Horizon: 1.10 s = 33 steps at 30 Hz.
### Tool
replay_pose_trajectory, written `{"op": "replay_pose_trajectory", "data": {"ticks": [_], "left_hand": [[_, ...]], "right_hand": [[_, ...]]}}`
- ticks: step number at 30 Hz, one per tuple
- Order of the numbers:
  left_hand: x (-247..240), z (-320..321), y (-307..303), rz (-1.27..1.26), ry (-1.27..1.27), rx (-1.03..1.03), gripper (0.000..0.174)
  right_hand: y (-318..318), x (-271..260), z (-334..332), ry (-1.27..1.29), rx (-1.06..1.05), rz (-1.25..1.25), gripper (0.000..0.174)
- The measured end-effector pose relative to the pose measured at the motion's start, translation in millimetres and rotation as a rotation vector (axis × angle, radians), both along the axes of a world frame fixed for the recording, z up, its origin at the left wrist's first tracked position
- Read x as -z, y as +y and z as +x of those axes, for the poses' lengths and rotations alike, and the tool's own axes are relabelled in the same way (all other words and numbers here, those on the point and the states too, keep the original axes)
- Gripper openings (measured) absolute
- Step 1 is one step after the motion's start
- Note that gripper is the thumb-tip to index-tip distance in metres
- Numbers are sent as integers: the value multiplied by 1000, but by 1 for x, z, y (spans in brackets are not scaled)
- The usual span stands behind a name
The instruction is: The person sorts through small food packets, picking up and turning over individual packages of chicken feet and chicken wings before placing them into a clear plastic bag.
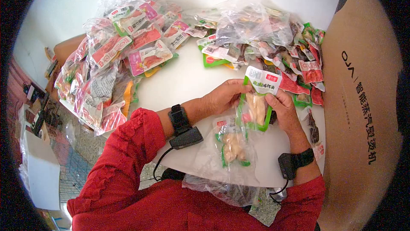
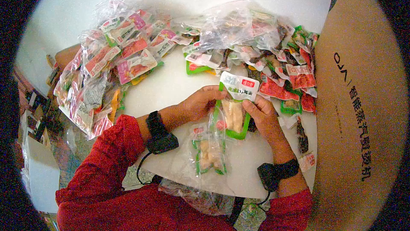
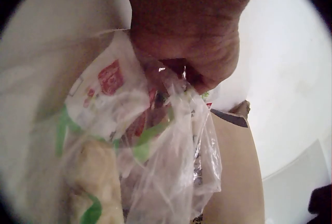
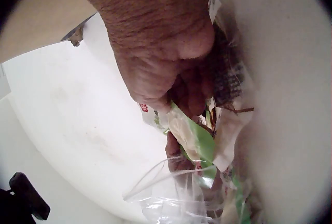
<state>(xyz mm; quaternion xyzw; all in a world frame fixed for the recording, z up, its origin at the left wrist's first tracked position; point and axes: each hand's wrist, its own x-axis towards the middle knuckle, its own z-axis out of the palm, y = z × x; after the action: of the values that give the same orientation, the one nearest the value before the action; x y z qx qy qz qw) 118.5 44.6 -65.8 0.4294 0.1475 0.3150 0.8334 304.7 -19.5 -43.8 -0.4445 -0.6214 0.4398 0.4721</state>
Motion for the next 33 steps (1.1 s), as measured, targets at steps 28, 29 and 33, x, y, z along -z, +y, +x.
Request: {"op": "replay_pose_trajectory", "data": {"ticks": [28,29,33], "left_hand": [[4,1,4,3,56,17,43],[5,1,4,-7,45,27,43],[1,1,1,-21,-10,36,43]], "right_hand": [[6,8,7,229,-7,-62,28],[7,8,8,206,-7,-67,28],[9,11,10,193,-13,-55,27]]}}
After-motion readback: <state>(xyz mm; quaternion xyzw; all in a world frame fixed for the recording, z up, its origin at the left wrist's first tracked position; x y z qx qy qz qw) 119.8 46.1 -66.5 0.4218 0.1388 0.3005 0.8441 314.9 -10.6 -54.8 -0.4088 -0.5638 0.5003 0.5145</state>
